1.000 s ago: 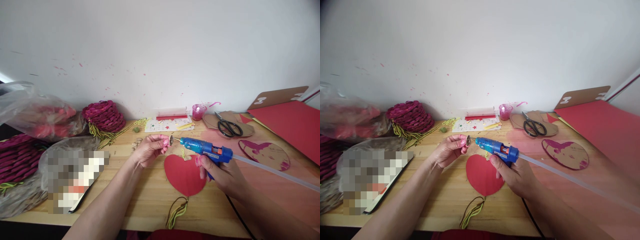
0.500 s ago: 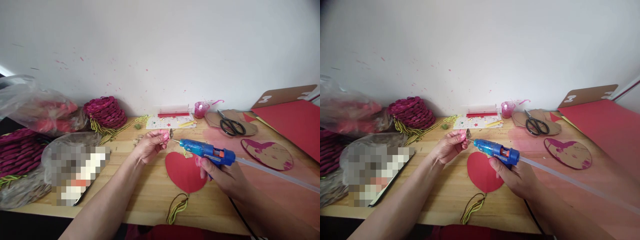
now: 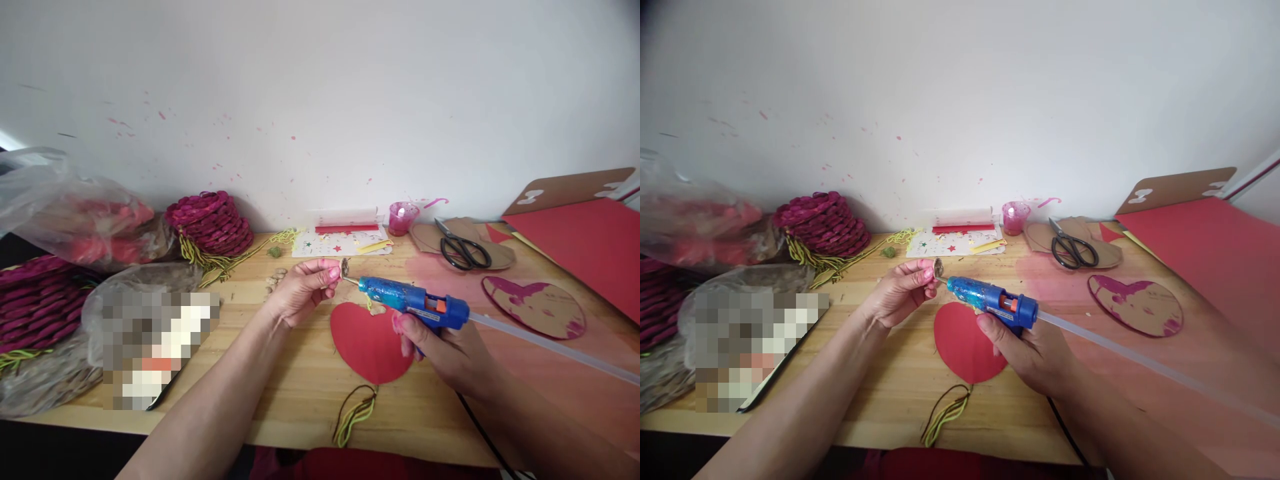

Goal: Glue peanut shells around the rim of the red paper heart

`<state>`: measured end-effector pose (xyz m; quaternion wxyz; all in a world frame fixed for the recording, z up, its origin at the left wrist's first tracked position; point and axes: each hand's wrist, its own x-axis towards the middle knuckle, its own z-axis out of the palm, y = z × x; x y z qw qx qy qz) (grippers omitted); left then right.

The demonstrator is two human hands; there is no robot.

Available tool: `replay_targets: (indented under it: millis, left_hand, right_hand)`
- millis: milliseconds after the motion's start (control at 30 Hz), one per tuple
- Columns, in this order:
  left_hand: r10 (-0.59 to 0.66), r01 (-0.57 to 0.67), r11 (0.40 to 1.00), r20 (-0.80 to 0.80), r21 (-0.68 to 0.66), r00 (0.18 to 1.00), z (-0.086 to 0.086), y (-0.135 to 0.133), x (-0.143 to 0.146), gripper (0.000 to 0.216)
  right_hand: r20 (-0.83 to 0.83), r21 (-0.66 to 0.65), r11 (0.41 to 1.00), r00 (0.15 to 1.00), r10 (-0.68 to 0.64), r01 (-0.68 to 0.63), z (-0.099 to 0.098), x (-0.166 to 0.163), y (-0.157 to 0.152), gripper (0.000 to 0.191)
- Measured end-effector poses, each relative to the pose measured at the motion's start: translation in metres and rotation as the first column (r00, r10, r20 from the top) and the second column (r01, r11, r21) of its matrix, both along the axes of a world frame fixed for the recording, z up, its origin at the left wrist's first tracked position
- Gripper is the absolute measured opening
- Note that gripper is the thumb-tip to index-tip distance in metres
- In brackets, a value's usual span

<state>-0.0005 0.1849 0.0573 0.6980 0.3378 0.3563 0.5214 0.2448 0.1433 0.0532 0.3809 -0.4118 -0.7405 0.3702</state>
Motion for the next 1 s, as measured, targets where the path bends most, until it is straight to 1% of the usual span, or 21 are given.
replay_targets:
  millis: [167,567,1000]
  left_hand:
    - [0.007,-0.007,1.000,-0.007,-0.001,1.000,-0.0010,0.0009,-0.0001,0.029]
    - [-0.002,0.002,1.000,0.004,0.000,1.000,-0.0013,0.0013,-0.0011,0.026]
    - [0.002,-0.002,1.000,0.004,-0.008,1.000,-0.0007,0.0013,-0.0014,0.028]
  right_hand:
    - [0.022,-0.027,1.000,1.000,-0.011,0.012,-0.0032,0.0014,0.0007,0.037]
    - [0.011,-0.016,1.000,1.000,0.017,-0.016,-0.0025,0.0019,0.0003,0.036]
    - [0.027,-0.045,0.999,1.000,-0.006,0.007,0.0005,-0.0007,0.0005,0.038]
